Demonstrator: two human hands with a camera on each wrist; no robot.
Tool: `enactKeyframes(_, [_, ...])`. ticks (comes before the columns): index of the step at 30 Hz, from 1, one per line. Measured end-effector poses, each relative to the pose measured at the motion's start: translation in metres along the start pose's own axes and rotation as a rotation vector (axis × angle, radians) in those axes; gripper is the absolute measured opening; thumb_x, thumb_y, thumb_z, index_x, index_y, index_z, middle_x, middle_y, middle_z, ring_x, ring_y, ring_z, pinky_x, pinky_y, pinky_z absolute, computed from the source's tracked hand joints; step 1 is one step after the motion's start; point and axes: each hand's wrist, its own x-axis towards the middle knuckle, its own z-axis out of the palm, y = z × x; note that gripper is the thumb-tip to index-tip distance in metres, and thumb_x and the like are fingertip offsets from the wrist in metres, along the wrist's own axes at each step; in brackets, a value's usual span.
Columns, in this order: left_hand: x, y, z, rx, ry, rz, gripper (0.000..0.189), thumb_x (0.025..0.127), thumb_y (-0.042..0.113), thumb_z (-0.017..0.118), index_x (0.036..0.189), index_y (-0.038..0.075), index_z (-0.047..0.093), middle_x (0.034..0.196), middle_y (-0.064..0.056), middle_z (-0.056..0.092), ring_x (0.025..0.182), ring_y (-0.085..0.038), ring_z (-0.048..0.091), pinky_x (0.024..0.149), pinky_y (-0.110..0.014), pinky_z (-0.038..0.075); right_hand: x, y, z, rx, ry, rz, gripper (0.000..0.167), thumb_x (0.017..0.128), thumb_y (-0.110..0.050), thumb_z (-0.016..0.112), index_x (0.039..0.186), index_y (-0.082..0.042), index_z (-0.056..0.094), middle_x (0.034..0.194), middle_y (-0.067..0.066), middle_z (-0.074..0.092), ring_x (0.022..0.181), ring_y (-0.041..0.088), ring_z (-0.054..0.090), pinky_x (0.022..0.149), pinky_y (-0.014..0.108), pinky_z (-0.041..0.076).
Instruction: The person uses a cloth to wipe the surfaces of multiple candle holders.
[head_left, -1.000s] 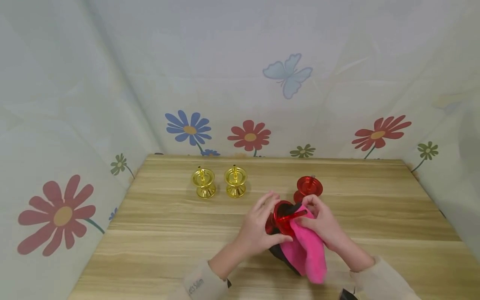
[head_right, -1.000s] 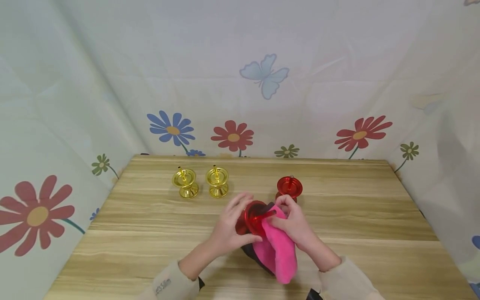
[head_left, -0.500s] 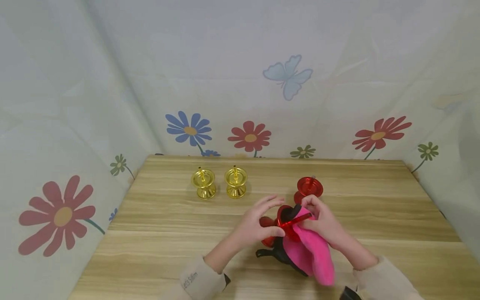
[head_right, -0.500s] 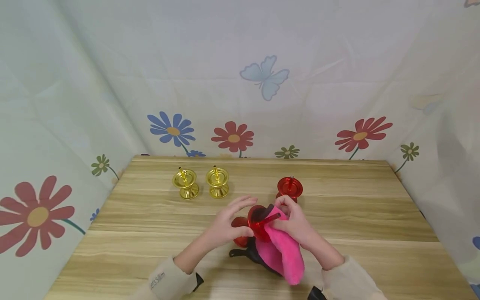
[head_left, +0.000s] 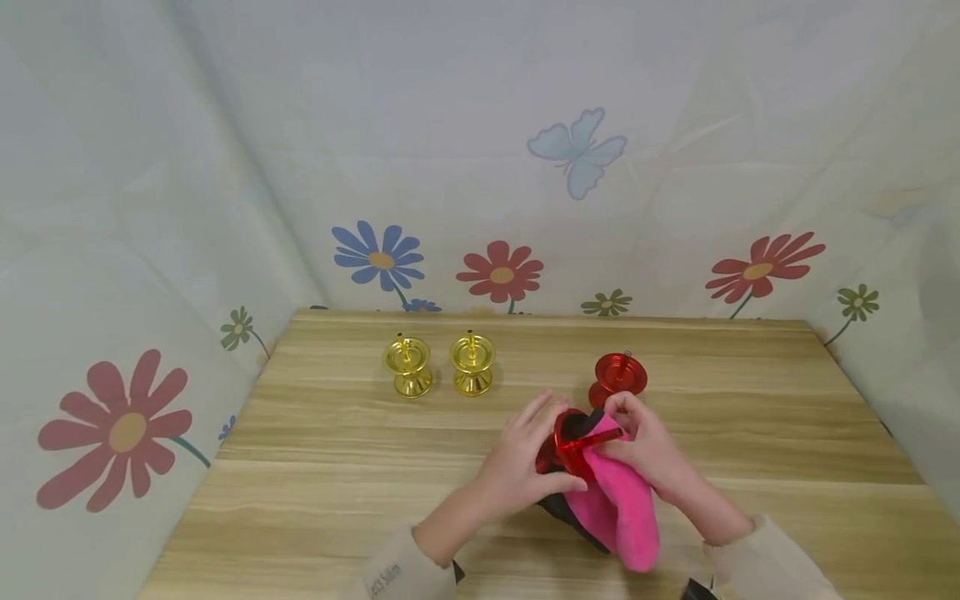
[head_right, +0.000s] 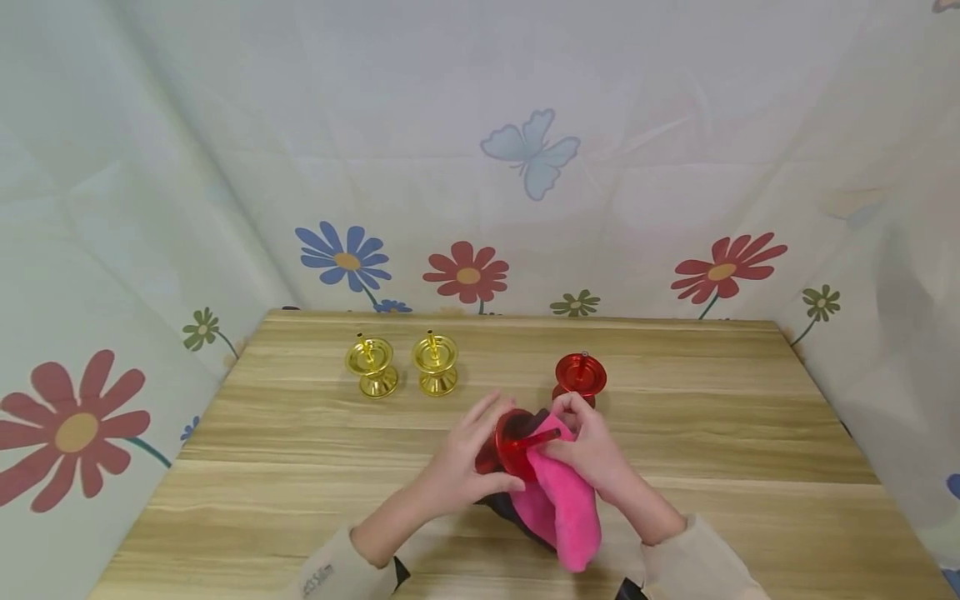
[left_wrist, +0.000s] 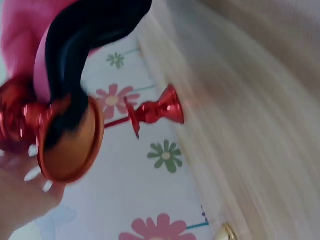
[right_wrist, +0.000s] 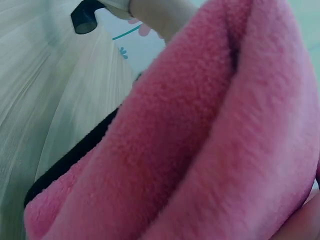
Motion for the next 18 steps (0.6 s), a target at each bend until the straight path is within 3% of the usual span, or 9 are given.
enactKeyframes(2, [0.001, -0.004, -0.006, -0.077, -0.108, 0.0, 0.077, 0.072, 0.047, 0.066, 0.136, 0.023, 0.032, 0.145, -0.001, 0.024, 0.135, -0.021, 0.018, 0.095, -0.052, 0.037, 0.0, 0.0, 0.0, -0.049, -0.042, -0.051, 0.032, 0.074, 0.003, 0.063, 0.095, 0.0, 0.038, 0.083, -0.006, 0.059, 0.07, 0.005, 0.056, 0.057, 0.022, 0.048])
enactKeyframes(5, [0.003, -0.012, -0.014, -0.275, -0.306, -0.026, 0.074, 0.075, 0.049, 0.062, 0.137, 0.026, 0.031, 0.149, 0.001, 0.012, 0.135, -0.023, 0.018, 0.092, -0.036, 0.044, 0.0, 0.001, 0.0, -0.107, -0.13, -0.145, 0.034, 0.073, 0.004, 0.065, 0.095, 0.003, 0.039, 0.083, -0.006, 0.059, 0.076, 0.003, 0.056, 0.062, 0.021, 0.048])
enactKeyframes(7, [0.004, -0.017, -0.018, -0.349, -0.363, -0.054, 0.073, 0.075, 0.054, 0.058, 0.137, 0.029, 0.029, 0.149, 0.002, 0.01, 0.136, -0.022, 0.015, 0.093, -0.037, 0.042, 0.001, 0.001, 0.001, -0.108, -0.16, -0.177, 0.034, 0.073, 0.005, 0.064, 0.095, 0.004, 0.039, 0.084, -0.005, 0.059, 0.076, 0.003, 0.056, 0.062, 0.02, 0.047])
enactKeyframes(9, [0.004, -0.019, -0.018, -0.408, -0.314, -0.084, 0.073, 0.074, 0.054, 0.059, 0.137, 0.033, 0.028, 0.148, 0.005, 0.013, 0.135, -0.018, 0.017, 0.095, -0.038, 0.041, 0.001, 0.002, 0.001, -0.086, -0.142, -0.161, 0.033, 0.073, 0.006, 0.063, 0.095, 0.004, 0.038, 0.084, -0.007, 0.059, 0.076, 0.003, 0.056, 0.062, 0.02, 0.047])
enactKeyframes(12, [0.001, -0.018, -0.013, -0.356, -0.105, -0.069, 0.067, 0.074, 0.053, 0.059, 0.134, 0.035, 0.034, 0.143, 0.007, 0.028, 0.133, -0.014, 0.021, 0.097, -0.05, 0.035, 0.002, 0.001, 0.001, -0.034, -0.068, -0.092, 0.031, 0.075, 0.007, 0.059, 0.096, 0.003, 0.037, 0.083, -0.009, 0.059, 0.072, 0.004, 0.056, 0.06, 0.021, 0.048])
enactKeyframes(13, [0.0, -0.017, -0.01, -0.339, -0.036, -0.042, 0.062, 0.077, 0.049, 0.058, 0.133, 0.032, 0.037, 0.141, 0.007, 0.034, 0.132, -0.014, 0.025, 0.096, -0.048, 0.037, 0.002, 0.001, 0.001, -0.018, -0.047, -0.067, 0.03, 0.076, 0.006, 0.058, 0.097, 0.001, 0.037, 0.083, -0.009, 0.059, 0.071, 0.004, 0.056, 0.059, 0.022, 0.049])
enactKeyframes(16, [-0.003, -0.014, -0.001, -0.196, 0.1, 0.049, 0.056, 0.084, 0.05, 0.046, 0.133, 0.022, 0.041, 0.133, 0.004, 0.046, 0.129, -0.017, 0.031, 0.095, -0.045, 0.039, 0.002, -0.001, 0.002, 0.023, 0.009, -0.013, 0.028, 0.077, 0.004, 0.058, 0.096, -0.004, 0.038, 0.084, -0.009, 0.06, 0.069, 0.006, 0.057, 0.058, 0.022, 0.05])
enactKeyframes(18, [-0.005, -0.011, 0.003, -0.09, 0.122, 0.08, 0.064, 0.084, 0.055, 0.041, 0.136, 0.018, 0.036, 0.134, 0.001, 0.045, 0.13, -0.018, 0.03, 0.095, -0.046, 0.039, 0.003, -0.001, 0.003, 0.034, 0.034, 0.011, 0.028, 0.077, 0.002, 0.059, 0.095, -0.006, 0.039, 0.084, -0.009, 0.06, 0.068, 0.007, 0.056, 0.057, 0.023, 0.05])
